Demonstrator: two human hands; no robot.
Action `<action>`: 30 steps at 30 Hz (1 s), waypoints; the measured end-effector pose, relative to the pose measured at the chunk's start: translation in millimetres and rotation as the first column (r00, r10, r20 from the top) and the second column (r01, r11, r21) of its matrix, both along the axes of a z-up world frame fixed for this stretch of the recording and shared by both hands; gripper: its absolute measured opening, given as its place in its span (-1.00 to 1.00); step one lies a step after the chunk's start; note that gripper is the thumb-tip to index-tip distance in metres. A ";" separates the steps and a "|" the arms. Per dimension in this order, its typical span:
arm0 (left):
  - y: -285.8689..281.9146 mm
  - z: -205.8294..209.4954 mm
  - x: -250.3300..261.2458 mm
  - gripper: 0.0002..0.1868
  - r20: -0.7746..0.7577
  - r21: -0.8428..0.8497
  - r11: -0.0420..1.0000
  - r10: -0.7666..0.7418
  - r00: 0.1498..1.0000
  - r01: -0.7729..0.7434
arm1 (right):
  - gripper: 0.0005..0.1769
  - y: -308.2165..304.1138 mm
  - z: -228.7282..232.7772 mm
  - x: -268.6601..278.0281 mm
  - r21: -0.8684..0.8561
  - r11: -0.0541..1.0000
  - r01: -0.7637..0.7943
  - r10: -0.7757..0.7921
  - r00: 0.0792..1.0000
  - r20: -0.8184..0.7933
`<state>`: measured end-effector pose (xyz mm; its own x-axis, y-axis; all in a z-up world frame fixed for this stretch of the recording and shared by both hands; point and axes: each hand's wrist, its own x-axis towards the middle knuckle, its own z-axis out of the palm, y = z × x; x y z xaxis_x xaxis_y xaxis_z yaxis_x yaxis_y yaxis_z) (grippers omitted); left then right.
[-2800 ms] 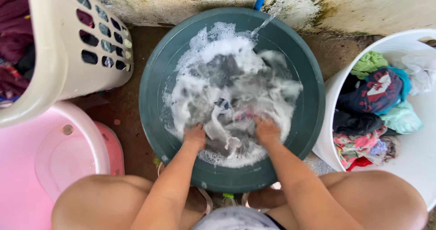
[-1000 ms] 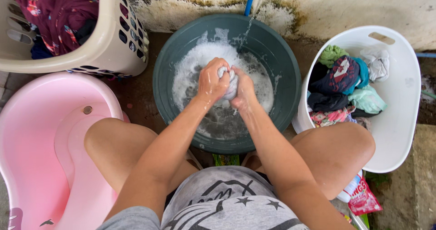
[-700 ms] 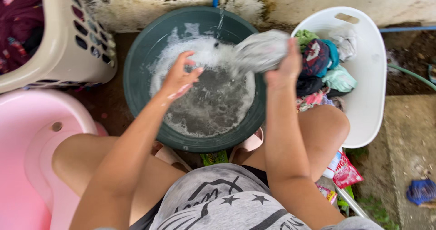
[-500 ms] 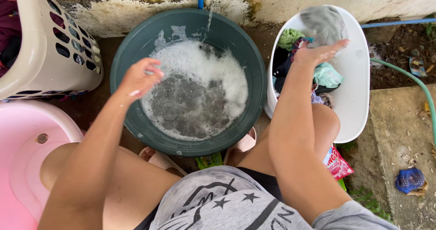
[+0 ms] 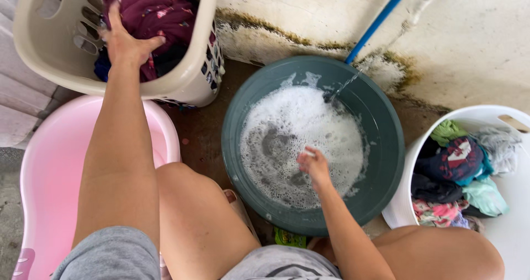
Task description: The person washes clothes by hand in a large basin of soapy water, scrubbing, squeezing, and wringing each item before placing it in a laundry basket.
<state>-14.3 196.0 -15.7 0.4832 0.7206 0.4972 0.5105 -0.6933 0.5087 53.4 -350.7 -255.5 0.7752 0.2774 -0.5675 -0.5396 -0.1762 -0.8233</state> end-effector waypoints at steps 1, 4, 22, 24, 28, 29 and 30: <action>11.6 -5.2 1.0 0.18 -0.026 -0.160 0.987 -0.007 1.000 0.003 | -0.52 2.0 -0.7 -7.7 -0.078 0.995 -0.064 0.063 0.998 -0.025; 12.9 -11.9 0.0 -0.17 -0.027 -0.327 0.945 0.009 1.000 -0.018 | -0.59 14.0 12.0 -22.9 -0.110 0.985 -0.131 0.120 0.988 -0.097; -329.4 72.3 16.8 -0.05 0.416 -0.142 0.433 -0.790 0.451 0.890 | -0.39 60.6 238.9 51.4 0.753 0.645 -0.128 -0.167 0.938 0.303; -331.1 56.0 34.3 0.07 0.344 -0.230 0.394 -0.822 0.453 0.890 | -0.54 38.4 215.8 74.4 0.584 0.806 -0.092 -0.216 0.873 0.437; -339.3 5.9 69.5 0.20 -0.007 -0.492 0.458 -0.853 0.522 0.740 | -0.74 10.1 177.2 99.1 0.127 0.989 0.071 -0.137 0.743 0.655; -339.3 -8.4 81.0 0.23 -0.058 -0.494 0.484 -0.847 0.528 0.722 | -0.72 3.4 173.1 101.8 -0.100 0.980 0.174 -0.058 0.723 0.689; -338.4 -24.0 92.4 0.26 -0.109 -0.494 0.510 -0.839 0.532 0.704 | -0.69 -3.7 169.5 104.0 -0.317 0.908 0.274 0.030 0.712 0.701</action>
